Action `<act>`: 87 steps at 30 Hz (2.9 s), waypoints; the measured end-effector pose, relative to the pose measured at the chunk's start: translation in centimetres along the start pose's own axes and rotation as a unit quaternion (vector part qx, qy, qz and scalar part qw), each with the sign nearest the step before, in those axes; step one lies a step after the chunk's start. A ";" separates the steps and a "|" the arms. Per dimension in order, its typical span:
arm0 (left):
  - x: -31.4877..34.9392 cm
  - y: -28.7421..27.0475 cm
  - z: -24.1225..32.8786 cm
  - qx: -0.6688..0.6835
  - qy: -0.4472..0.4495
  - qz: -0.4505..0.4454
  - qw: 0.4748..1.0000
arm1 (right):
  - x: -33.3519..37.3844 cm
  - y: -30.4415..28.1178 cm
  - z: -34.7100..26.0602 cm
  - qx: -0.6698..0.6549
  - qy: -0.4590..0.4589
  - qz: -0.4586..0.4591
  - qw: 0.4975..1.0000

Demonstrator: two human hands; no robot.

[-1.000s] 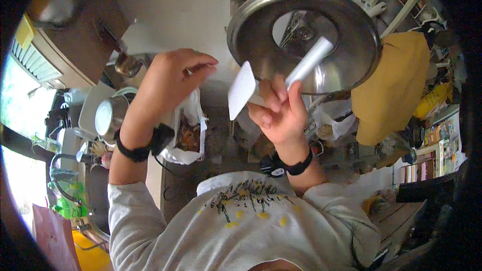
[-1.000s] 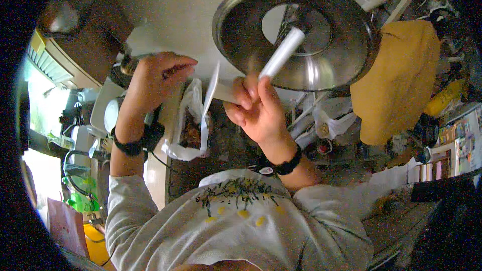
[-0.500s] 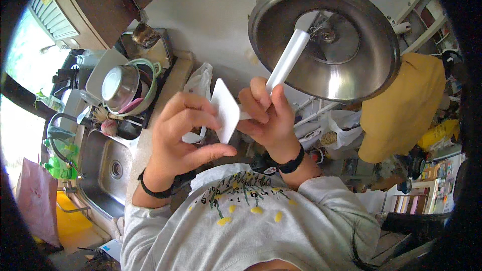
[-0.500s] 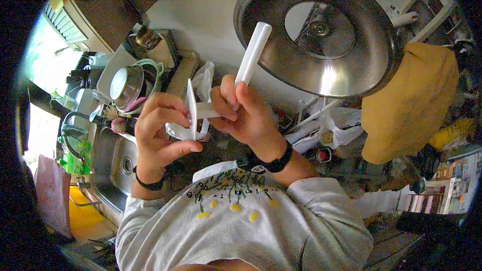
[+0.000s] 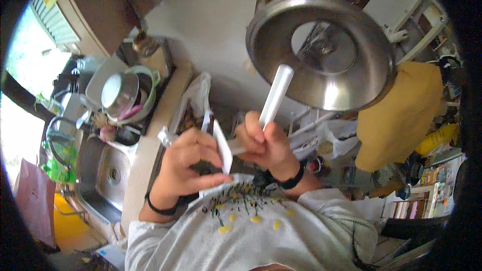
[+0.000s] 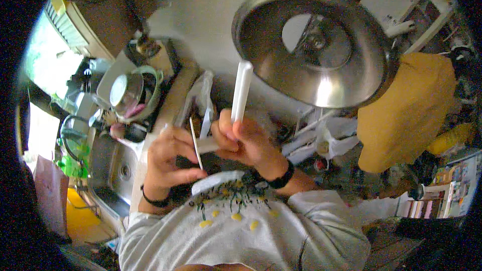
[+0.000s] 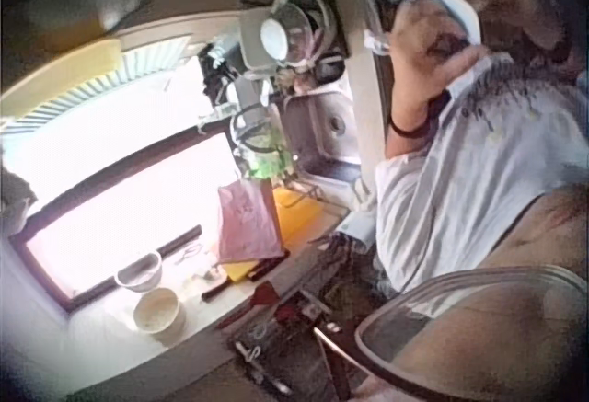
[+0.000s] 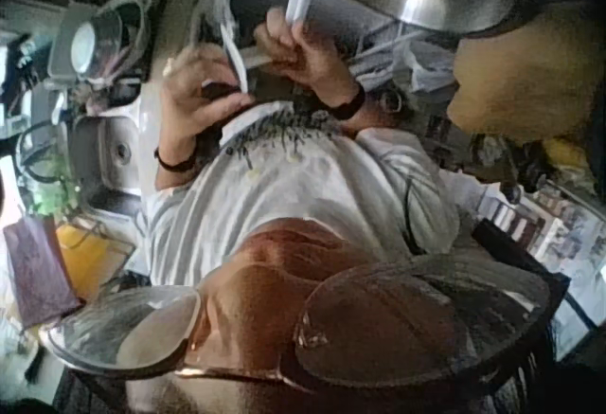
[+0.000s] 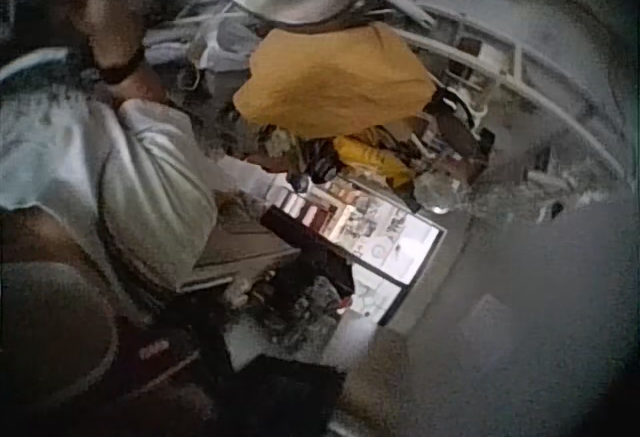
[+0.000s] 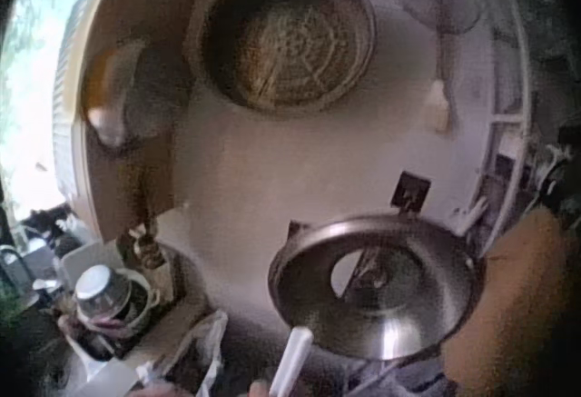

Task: The person assembles a white plastic L-shaped bracket by inserting a cylindrical rod into a square base and attaching a small clip. They repeatedly test the fit and alignment of the components on the kitchen counter.

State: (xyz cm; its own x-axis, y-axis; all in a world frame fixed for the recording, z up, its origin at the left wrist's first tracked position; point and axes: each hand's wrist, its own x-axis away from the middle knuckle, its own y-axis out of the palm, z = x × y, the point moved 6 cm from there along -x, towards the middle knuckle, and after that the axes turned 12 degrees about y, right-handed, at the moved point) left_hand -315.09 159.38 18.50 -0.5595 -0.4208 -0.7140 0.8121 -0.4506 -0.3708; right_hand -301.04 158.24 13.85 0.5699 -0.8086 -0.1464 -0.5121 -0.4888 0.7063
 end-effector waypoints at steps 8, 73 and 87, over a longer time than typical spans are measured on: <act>-0.5 -0.9 0.0 0.045 0.010 -0.004 0.999 | -0.8 1.4 -0.9 0.041 -0.021 -0.005 0.999; -1.5 -3.5 -2.1 0.062 -0.004 0.196 0.979 | -4.3 1.0 -2.4 0.099 -0.112 0.063 0.987; -2.0 -1.3 -0.3 0.149 -0.032 0.204 0.967 | -0.1 1.9 -3.3 0.218 -0.177 0.035 0.959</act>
State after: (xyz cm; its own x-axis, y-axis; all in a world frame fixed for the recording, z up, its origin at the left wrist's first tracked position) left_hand -314.94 161.01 20.23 -0.2205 -0.6550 -0.7228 0.8891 -0.4397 0.1273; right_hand -299.98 158.47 17.49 0.3095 -0.8671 -0.3904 -0.8056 -0.4572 0.3768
